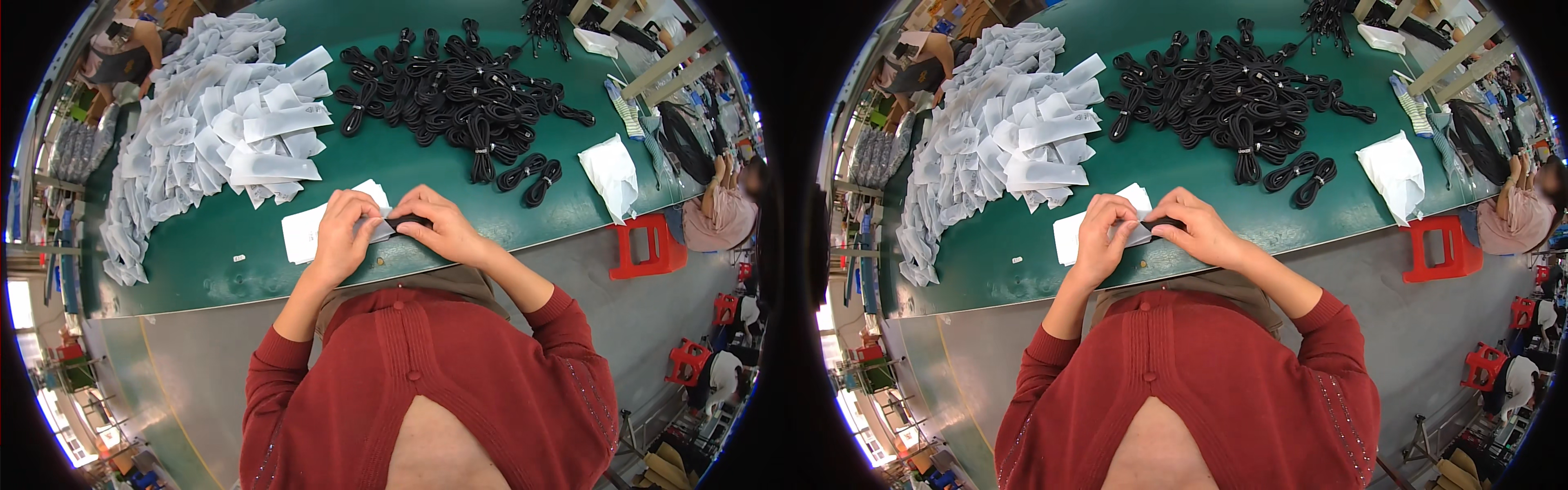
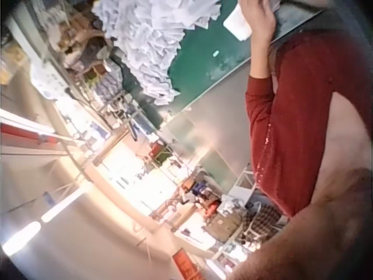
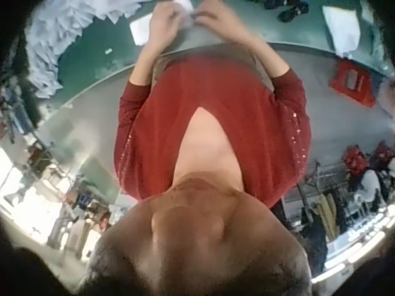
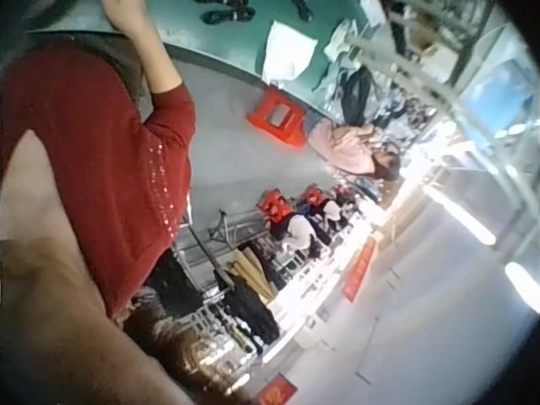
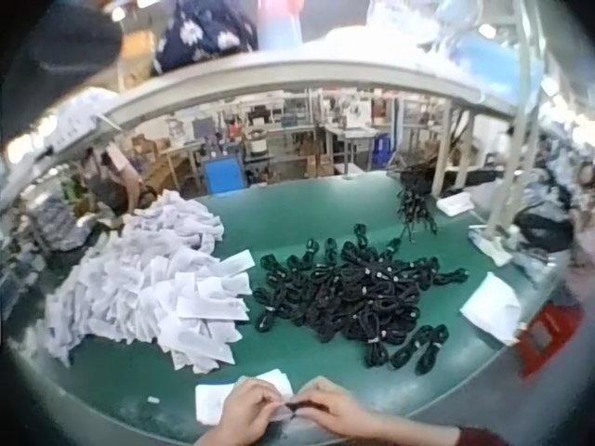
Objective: The person repeatedly picks up coiled black cables from a pile on a green table and places them into small white paper bags. The person handles the items one at a time, folding the bags closed after insertion.
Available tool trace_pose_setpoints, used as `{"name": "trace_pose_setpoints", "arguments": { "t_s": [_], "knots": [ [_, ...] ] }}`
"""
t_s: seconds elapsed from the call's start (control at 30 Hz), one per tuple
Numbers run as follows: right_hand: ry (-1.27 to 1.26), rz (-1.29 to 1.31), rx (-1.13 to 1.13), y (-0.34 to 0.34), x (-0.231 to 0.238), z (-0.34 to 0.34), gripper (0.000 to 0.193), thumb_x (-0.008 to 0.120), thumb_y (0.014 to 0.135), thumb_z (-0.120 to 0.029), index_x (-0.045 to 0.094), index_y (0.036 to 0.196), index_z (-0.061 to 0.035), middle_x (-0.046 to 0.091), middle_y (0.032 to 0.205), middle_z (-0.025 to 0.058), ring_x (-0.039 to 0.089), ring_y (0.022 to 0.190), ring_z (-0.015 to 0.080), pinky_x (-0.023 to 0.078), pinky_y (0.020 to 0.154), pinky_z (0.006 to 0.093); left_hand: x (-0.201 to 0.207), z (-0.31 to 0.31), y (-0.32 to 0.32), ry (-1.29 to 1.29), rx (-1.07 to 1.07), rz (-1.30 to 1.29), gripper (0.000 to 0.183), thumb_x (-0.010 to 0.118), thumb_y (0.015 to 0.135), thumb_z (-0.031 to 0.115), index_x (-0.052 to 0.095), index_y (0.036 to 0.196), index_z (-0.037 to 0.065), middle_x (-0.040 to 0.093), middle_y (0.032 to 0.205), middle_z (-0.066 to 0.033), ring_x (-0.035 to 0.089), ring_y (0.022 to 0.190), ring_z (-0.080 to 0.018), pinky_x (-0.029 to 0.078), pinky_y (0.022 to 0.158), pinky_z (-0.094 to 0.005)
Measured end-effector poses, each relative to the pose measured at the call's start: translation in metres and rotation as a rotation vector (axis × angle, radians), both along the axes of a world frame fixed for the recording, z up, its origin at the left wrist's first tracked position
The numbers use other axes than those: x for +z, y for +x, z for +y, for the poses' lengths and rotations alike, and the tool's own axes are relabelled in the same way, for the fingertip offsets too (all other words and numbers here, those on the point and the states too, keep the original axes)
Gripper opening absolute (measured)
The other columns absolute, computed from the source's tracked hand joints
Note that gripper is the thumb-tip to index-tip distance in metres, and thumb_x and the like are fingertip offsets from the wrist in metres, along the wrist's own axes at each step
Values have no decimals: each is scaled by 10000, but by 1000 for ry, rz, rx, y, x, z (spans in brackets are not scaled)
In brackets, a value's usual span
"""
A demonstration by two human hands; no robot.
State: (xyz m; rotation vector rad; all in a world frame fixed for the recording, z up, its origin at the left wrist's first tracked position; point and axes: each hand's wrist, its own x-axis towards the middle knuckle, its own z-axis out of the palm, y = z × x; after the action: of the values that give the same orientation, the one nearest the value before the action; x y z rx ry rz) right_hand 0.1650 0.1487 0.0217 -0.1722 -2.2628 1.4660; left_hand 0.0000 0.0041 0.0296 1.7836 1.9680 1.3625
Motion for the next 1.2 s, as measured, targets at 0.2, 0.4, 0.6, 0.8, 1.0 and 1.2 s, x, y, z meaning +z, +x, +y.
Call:
{"name": "trace_pose_setpoints", "arguments": {
  "t_s": [0.2,0.4,0.6,0.8,1.0,1.2],
  "knots": [
    [51,143,-147,-58,10,21,309,617,924,-35,629,1232,-58,534,952,72,562,788,108,467,676,235,36,7,-41,203,134,-602,105,640,943,110,628,980,13,586,926,11,498,776,-99,424,705,-241],
    [562,-133,-309,-149,-15,64,353,626,942,-302,581,1237,-112,563,958,217,649,779,363,551,680,439,73,16,-116,550,569,-250,192,617,967,130,638,1112,6,619,990,-36,565,847,-123,460,748,-264],
    [706,-267,-345,-142,-24,59,275,626,892,-205,541,1057,-3,567,920,265,670,765,407,563,623,491,27,-4,-43,16,204,-20,221,732,804,20,660,1012,41,627,984,-51,587,839,-138,487,714,-271],
    [233,-331,-293,-79,-9,46,410,631,839,-161,424,1138,29,656,893,227,669,788,394,521,730,441,-22,-3,-2,-92,85,178,174,754,772,30,658,917,31,608,866,-102,600,764,-237,485,666,-327],
    [73,-101,-209,-14,-1,24,284,679,885,-163,575,1093,-1,630,886,153,633,802,305,503,728,384,-30,-3,0,-158,166,-45,94,711,816,14,633,869,12,587,810,-76,557,703,-184,460,665,-294],
    [319,-108,-194,16,9,12,195,678,899,-181,662,1028,-36,618,877,114,623,767,303,502,677,386,-25,-6,-3,-152,171,-367,80,677,864,20,607,896,0,557,813,-28,485,712,-109,418,662,-250]
  ]
}}
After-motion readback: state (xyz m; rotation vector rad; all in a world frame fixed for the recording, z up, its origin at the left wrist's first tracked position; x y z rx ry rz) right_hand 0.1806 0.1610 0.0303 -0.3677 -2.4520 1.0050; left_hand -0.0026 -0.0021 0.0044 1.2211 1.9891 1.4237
